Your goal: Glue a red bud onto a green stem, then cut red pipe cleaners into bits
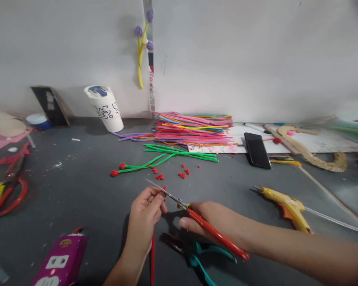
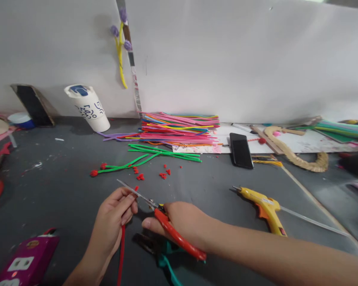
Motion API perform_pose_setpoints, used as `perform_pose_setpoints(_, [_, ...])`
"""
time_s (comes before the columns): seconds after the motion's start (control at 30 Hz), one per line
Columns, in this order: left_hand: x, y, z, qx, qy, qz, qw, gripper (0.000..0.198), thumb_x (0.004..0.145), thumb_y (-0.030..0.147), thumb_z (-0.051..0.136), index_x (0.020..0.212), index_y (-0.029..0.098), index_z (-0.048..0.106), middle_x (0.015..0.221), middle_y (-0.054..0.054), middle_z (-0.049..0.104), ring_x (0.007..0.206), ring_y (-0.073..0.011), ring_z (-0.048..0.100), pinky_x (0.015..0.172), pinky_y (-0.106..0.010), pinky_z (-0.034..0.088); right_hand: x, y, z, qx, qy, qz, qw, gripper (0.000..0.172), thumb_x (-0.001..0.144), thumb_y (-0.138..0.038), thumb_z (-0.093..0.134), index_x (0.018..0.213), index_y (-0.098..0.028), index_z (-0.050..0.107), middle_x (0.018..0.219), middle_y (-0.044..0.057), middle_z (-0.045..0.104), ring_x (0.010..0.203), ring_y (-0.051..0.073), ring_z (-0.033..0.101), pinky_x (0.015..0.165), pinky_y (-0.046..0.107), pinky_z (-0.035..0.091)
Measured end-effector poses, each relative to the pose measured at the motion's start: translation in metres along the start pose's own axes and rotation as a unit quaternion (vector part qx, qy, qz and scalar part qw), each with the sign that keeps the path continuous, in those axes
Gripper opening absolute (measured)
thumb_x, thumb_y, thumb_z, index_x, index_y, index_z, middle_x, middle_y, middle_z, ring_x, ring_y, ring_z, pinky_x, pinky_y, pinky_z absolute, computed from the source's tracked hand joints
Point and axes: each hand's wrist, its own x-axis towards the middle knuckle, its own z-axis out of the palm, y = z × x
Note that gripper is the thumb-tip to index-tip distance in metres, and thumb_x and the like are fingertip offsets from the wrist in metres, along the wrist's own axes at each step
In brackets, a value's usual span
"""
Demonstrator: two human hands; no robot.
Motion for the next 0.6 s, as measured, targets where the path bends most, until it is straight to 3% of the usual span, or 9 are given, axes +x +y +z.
perform_pose_setpoints(0.17, [0.002, 0.0, 0.0, 0.005, 0.014, -0.022, 1.0, 0.011, 0.074, 0.023, 0.054, 0.068, 0.014, 0.051, 0.044, 0.007, 0.047, 0.033, 0.0001, 0.02, 0.036, -0.017, 0.011, 0.009, -0.005, 0.003, 0.01, -0.016, 0.03, 0.999, 0.039, 0.082, -0.051, 0.031, 0.073, -0.019, 0.052, 0.067, 0.003, 0.057, 0.057, 0.013, 0.05, 0.051, 0.023, 0.034])
perform_pose_setpoints(0.33, [0.006, -0.005, -0.005, 0.009, 0.012, -0.051, 0.999, 0.016, 0.072, 0.024, 0.053, 0.061, 0.015, 0.046, 0.041, 0.007, 0.045, 0.03, 0.0005, 0.017, 0.034, -0.017, 0.009, 0.016, -0.007, 0.004, 0.042, -0.059, 0.105, 0.992, 0.05, 0.08, -0.058, 0.027, 0.055, -0.018, 0.044, 0.046, -0.001, 0.043, 0.04, 0.01, 0.04, 0.044, 0.022, 0.032])
perform_pose_setpoints(0.47, [0.01, -0.009, -0.005, 0.012, 0.002, -0.054, 0.998, 0.017, 0.072, 0.024, 0.053, 0.06, 0.015, 0.045, 0.042, 0.007, 0.046, 0.03, 0.0003, 0.019, 0.034, -0.017, 0.01, 0.02, 0.0, 0.004, 0.103, -0.08, 0.147, 0.98, 0.051, 0.076, -0.064, 0.031, 0.056, -0.019, 0.045, 0.038, -0.003, 0.04, 0.029, 0.009, 0.039, 0.033, 0.021, 0.031])
perform_pose_setpoints(0.53, [0.01, -0.008, -0.003, 0.013, -0.006, -0.052, 0.999, 0.015, 0.072, 0.024, 0.054, 0.062, 0.016, 0.046, 0.044, 0.006, 0.048, 0.03, 0.0, 0.022, 0.034, -0.016, 0.011, 0.025, 0.007, 0.006, 0.146, -0.058, 0.138, 0.978, 0.049, 0.072, -0.065, 0.037, 0.059, -0.019, 0.048, 0.037, -0.004, 0.041, 0.026, 0.01, 0.04, 0.029, 0.02, 0.03])
perform_pose_setpoints(0.6, [0.008, -0.007, -0.001, 0.015, -0.022, -0.055, 0.998, 0.014, 0.072, 0.026, 0.055, 0.066, 0.016, 0.048, 0.047, 0.006, 0.051, 0.03, -0.0005, 0.026, 0.033, -0.017, 0.01, 0.03, 0.012, 0.006, 0.186, 0.005, 0.102, 0.977, 0.04, 0.071, -0.056, 0.047, 0.061, -0.018, 0.05, 0.039, -0.004, 0.043, 0.026, 0.01, 0.041, 0.028, 0.019, 0.029])
